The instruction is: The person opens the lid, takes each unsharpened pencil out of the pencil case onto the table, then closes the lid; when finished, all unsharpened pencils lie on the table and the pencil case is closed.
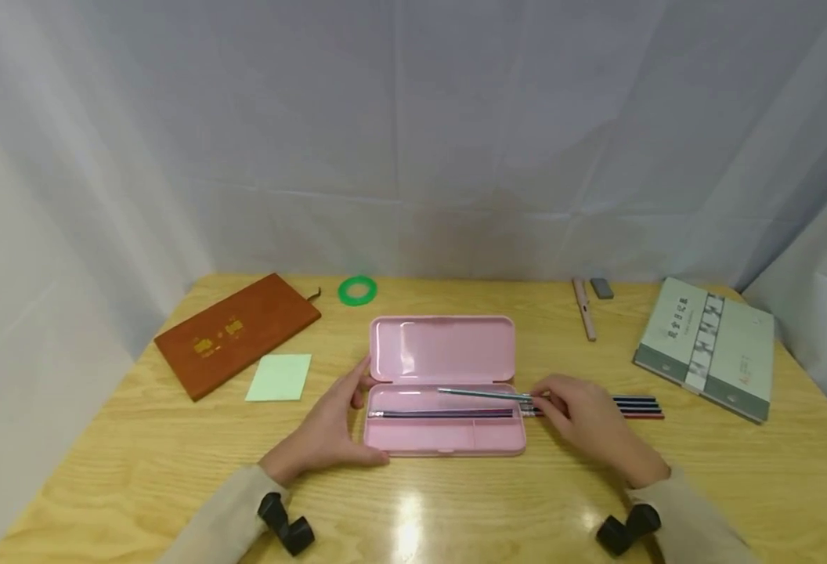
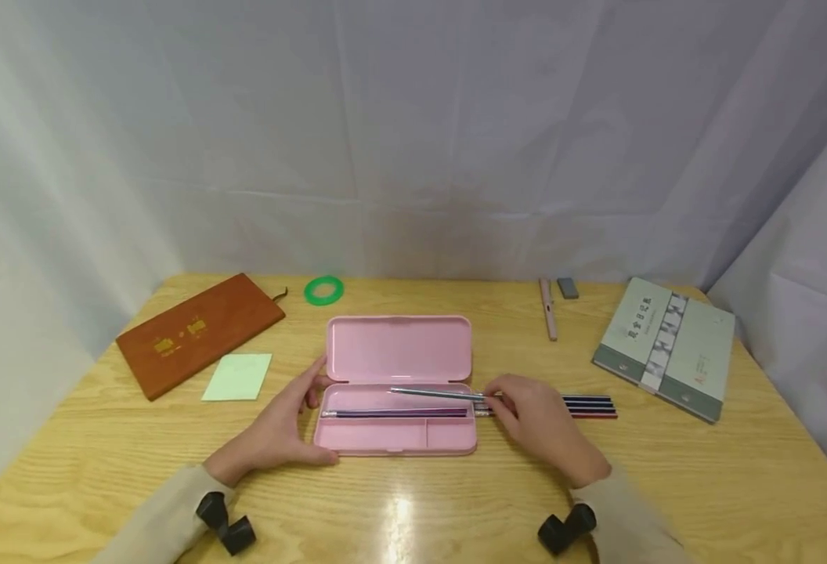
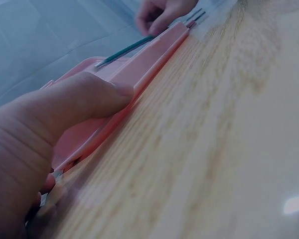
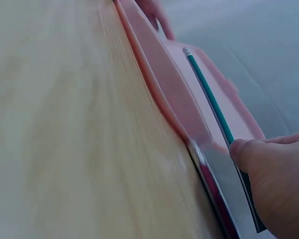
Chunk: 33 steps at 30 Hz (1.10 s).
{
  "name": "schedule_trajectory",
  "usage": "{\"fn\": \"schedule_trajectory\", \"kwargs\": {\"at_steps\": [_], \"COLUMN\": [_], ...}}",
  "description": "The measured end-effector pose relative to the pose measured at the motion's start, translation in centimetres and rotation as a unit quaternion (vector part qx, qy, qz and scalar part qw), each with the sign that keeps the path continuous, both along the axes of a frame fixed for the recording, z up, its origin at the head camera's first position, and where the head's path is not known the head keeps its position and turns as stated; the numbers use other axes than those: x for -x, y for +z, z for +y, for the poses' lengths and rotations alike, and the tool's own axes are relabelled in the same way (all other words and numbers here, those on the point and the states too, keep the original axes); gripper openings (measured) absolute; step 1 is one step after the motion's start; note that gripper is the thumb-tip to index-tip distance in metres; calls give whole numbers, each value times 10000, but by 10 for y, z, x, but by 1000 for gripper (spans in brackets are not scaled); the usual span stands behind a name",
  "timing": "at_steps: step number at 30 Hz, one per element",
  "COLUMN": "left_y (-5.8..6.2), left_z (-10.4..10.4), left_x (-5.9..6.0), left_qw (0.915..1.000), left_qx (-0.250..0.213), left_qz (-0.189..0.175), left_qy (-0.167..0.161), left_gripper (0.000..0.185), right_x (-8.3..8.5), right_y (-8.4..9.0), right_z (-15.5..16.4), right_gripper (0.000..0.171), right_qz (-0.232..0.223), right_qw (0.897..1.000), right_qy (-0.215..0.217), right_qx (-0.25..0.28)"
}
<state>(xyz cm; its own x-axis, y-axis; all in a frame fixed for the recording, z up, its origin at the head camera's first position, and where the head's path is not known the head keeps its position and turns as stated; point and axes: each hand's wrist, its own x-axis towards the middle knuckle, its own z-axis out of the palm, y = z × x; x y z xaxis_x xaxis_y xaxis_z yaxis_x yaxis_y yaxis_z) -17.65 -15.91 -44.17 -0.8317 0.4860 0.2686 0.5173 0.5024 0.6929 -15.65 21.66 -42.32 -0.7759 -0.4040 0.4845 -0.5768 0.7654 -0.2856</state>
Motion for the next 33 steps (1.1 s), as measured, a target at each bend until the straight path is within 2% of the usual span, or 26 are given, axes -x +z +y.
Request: {"fn": "schedule_trajectory", "kwargs": {"at_steps": [6,10,14,17,21,25,29,33], "left_y": [0,-1,-2,-2,-1,-2,0,1], "left_z": [-3,-5,-3,-1,0,2,3,3], "left_x": [0,0,0,1,-1,-3,-2,0], "left_qw": [9999,9999,9999,9999,9999,9998,9999,9999], "left_qx": [63,44,81,106,96,94,92,83], "left_qz": [-69,-99,-76,-34,-73,-152,-121,-89], "left_qy": [71,87,6,-17,30,23,25,93], "left_gripper": [133,133,132,132,132,133,133,132], "right_x": [-30,-46,-55,-56,-55,-53,-44,-33], "right_y": [-13,-20,-23,-23,-24,-25,-24,-23], "right_z": [50,72,88,94,95,93,83,61], "right_gripper": [18,20,26,27,24,31,40,40], "right_qz": [-143,-222,-27,101,36,73,238,220], "right_qw": [9976,9959,9953,9952,9952,9948,9946,9968], "right_qy": [-649,-763,-855,-906,-968,-1009,-989,-748], "right_qx": [212,433,461,342,105,-65,-219,-166]}}
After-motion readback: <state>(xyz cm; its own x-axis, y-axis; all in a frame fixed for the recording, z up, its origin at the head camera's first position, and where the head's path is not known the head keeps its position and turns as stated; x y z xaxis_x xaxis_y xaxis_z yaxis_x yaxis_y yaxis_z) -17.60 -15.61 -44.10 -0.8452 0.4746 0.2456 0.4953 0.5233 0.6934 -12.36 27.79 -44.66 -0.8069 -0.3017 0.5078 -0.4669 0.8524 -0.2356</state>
